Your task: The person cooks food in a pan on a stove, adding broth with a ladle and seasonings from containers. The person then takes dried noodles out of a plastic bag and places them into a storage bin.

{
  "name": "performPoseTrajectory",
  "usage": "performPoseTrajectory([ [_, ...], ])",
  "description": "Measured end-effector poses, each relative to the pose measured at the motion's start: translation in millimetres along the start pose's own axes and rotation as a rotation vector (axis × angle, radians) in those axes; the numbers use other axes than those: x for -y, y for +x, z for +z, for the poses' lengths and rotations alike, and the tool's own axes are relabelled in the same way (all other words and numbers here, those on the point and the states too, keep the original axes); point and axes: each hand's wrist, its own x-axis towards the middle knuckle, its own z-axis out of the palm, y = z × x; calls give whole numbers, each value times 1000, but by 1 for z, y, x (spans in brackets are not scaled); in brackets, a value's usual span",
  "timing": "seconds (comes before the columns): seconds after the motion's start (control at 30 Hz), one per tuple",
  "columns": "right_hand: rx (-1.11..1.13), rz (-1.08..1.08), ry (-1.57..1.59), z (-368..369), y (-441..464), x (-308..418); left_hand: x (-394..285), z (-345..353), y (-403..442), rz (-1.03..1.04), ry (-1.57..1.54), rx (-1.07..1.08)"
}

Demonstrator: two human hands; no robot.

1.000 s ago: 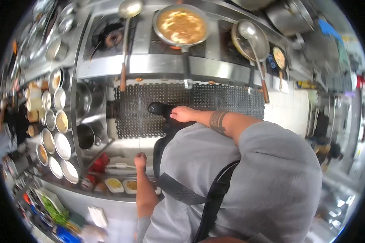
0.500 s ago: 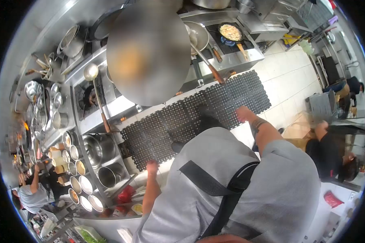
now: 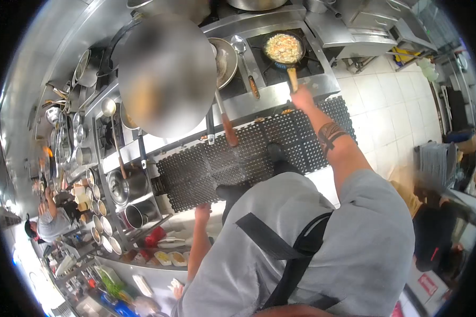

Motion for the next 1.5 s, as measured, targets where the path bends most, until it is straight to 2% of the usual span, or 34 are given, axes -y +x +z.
performPoseTrajectory([
  [0.07,289,-46,-14,26,23,-27,-32,48,-25,54,77,-27],
  [0.1,265,65,76,-2,12,-7,-50,69,-37,122,163,-42],
  [0.13,276,52,72,0,17,-12,-64,88,-46,114,150,-53],
  [0.2,36,-232,-74,20,23,-36,-83,116,-68,234,122,65],
  [0.23,46,-254,-75,8,23,-28,-96,127,-84,172,144,54],
  [0.3,357,151,178,-29,11,0,-90,144,-95,129,134,22],
  [0.37,167,-98,72,19,40,-57,-66,158,-101,40,191,-47],
  [0.4,113,-258,-37,19,46,-71,-36,167,-96,102,253,-105],
  [0.43,95,-688,-464,22,61,-94,-40,175,-116,18,239,-127],
  [0.47,141,-500,-383,2,42,-65,-48,178,-137,-79,199,-164],
  [0.53,228,-979,-838,-2,67,-70,15,213,-129,29,289,-324],
  [0.57,391,-585,-521,-2,72,-67,-16,211,-169,-93,191,-277],
  [0.6,402,-201,-182,1,82,-65,-7,231,-184,-74,100,-333],
  [0.63,393,-125,-44,-4,87,-67,-4,249,-203,-88,3,-386],
  [0.7,458,-210,-54,-13,89,-63,8,292,-234,-109,-140,-447],
  [0.77,544,-417,-201,-15,85,-65,33,349,-260,-124,-225,-501],
  [0.8,593,-653,-384,-17,67,-60,46,377,-279,-101,-215,-510],
  [0.87,19,-1460,-1185,-41,28,-69,67,436,-330,-153,-338,-507],
  [0.9,-226,-1450,-1177,-12,36,-100,84,474,-346,-194,-374,-564],
  [0.93,-23,-1441,-1101,-9,8,-102,104,513,-363,-231,-408,-617],
  [1.0,524,-1179,-820,3,-62,-115,138,577,-411,-345,-376,-608],
  [1.07,860,-971,-736,15,-146,-130,177,644,-454,-452,-438,-632],
  [1.13,1110,-869,-776,7,-242,-134,222,701,-486,-387,-146,-580],
  [1.17,1322,-854,-689,28,-270,-147,222,700,-504,-384,-149,-587],
  [1.2,1445,-1036,-782,56,-294,-151,220,692,-531,-494,-341,-666],
  [1.23,1606,-925,-749,48,-338,-139,221,685,-551,-600,-534,-739],
  [1.27,1619,-941,-863,17,-394,-114,230,683,-555,-598,-534,-744],
  [1.3,1568,-1109,-908,38,-422,-108,245,681,-550,-624,-789,-958],
  [1.33,1572,-1105,-876,51,-452,-101,258,675,-546,-634,-1049,-1168],
  [1.37,1550,-1172,-865,56,-483,-91,269,669,-544,-622,-1050,-1170],
  [1.43,1501,-1324,-821,64,-541,-79,287,660,-538,-486,-1123,-1368],
  [1.5,1479,-1375,-857,65,-598,-77,291,642,-563,-403,-1256,-1209],
])
